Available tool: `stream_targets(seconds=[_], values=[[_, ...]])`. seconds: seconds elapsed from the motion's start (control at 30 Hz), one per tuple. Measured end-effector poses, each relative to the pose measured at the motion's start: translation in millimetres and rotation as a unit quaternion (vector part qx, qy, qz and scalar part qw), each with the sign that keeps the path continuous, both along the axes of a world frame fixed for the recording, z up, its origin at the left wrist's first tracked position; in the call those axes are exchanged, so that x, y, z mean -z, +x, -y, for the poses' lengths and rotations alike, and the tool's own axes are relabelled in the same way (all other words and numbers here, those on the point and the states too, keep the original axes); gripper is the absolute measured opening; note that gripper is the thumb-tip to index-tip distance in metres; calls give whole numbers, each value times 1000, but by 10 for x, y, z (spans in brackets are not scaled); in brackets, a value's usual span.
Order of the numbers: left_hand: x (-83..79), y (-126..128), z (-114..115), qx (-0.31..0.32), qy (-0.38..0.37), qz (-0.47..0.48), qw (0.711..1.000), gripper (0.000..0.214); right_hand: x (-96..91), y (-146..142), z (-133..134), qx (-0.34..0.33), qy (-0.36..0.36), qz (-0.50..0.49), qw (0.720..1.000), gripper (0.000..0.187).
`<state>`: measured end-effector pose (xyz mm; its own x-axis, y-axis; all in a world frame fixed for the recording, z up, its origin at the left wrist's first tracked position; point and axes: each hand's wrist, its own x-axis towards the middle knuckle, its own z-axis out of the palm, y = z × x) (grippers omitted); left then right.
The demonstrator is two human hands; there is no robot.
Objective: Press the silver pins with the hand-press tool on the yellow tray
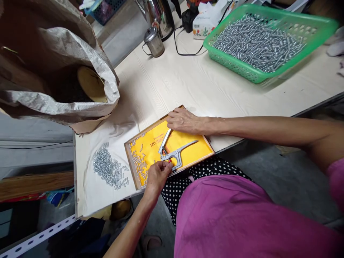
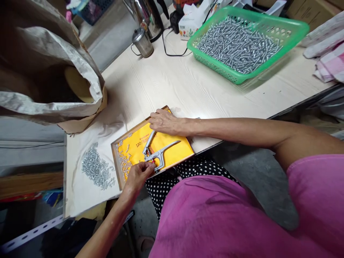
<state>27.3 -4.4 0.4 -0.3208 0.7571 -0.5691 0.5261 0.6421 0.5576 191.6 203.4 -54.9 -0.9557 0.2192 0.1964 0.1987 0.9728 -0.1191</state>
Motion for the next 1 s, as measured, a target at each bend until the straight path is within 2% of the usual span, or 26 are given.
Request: stream_targets(seconds=[0.1, 0.17, 0.27, 0.33, 0.37, 0.5, 0.63, 0.73, 0.87, 0.93, 1.0], values=[[20, 0, -18, 19, -1, -18, 1000, 36, -16, 25, 5, 34, 71, -10, 997, 36], [28, 0, -28, 31, -4, -20, 999, 37, -8, 49, 19, 44, 84, -11, 995, 35], [31, 5, -31, 40, -2, -25, 999, 40, -1, 106, 42, 56, 65, 0, 996, 30], [29, 9, -25, 40, 1, -29, 999, 42, -33, 170, 68, 61, 24, 17, 998, 20], [28, 11, -21, 41, 1, -30, 999, 44, -63, 212, 87, 60, 1, 23, 998, 21], [28, 13, -7, 42, -2, -30, 999, 45, -208, 386, 197, 39, -47, 41, 997, 66], [39, 2, -15, 40, -5, -36, 999, 45, -250, 459, 314, 43, -55, 36, 997, 83], [48, -10, -23, 43, -7, -36, 998, 44, -240, 460, 378, 58, -64, 28, 996, 78], [23, 10, 14, 46, 2, -55, 997, 40, -256, 465, 440, 56, -71, 50, 995, 58], [-5, 59, 55, 63, 33, -112, 991, 36, -269, 474, 475, 59, -70, 67, 994, 51], [-21, 131, 81, 97, 97, -192, 972, 32, -283, 483, 518, 68, -63, 74, 993, 46]])
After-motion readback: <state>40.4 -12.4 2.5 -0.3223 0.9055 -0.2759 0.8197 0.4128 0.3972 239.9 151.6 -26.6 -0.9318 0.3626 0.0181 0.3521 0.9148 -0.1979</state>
